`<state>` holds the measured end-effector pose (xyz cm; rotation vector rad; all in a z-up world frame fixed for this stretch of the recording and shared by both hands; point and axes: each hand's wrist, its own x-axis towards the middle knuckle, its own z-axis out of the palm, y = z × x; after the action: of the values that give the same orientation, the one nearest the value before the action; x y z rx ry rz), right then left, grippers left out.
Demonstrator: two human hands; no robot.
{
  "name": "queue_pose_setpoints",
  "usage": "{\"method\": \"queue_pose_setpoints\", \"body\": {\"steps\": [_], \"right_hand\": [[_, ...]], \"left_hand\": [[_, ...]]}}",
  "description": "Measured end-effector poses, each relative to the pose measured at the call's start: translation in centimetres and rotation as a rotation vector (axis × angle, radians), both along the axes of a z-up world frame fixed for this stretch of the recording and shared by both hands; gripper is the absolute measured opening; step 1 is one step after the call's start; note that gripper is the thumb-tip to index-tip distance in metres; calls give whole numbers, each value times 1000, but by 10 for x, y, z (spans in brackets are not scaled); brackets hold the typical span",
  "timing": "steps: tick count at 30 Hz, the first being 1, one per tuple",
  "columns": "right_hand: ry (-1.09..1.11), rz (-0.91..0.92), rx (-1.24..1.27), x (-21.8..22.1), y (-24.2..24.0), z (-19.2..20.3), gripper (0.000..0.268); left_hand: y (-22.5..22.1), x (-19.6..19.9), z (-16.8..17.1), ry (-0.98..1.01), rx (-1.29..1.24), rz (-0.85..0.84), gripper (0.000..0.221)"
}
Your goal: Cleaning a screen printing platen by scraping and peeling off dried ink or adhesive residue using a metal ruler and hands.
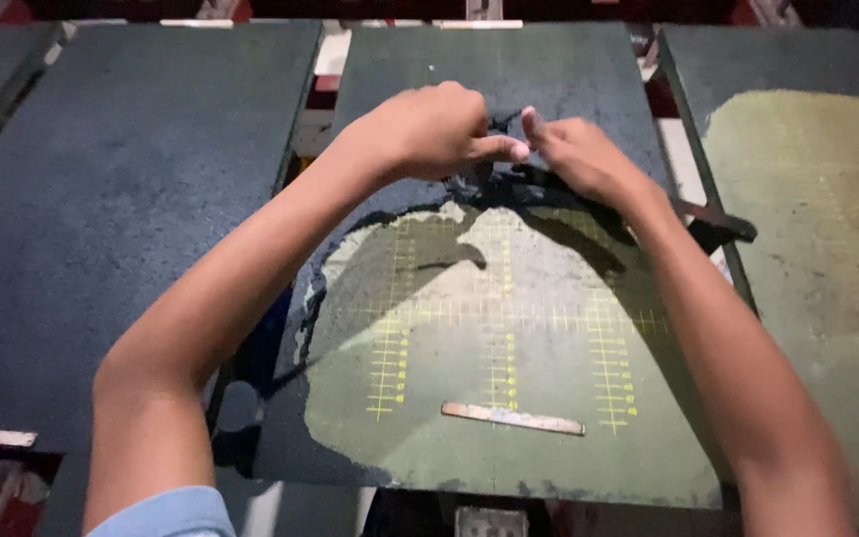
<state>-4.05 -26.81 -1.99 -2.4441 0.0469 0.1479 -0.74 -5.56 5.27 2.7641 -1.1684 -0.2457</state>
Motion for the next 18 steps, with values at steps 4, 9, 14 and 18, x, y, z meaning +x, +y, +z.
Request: {"method": "queue_pose_setpoints", "body": {"steps": [4, 9, 14, 18], "right_hand": [[-10, -24, 9, -11, 17, 13, 66], [-504, 39, -490, 6, 12, -14, 30], [-562, 162, -453, 14, 11, -26, 28], [-862, 291, -517, 36, 8, -38, 25]], "left_hand": [[1, 15, 2, -327, 88, -17, 95], [13, -10, 10, -321, -97, -77, 83], [36, -35, 47, -58, -67, -78, 44], [55, -44, 56, -13, -107, 15, 41]]}}
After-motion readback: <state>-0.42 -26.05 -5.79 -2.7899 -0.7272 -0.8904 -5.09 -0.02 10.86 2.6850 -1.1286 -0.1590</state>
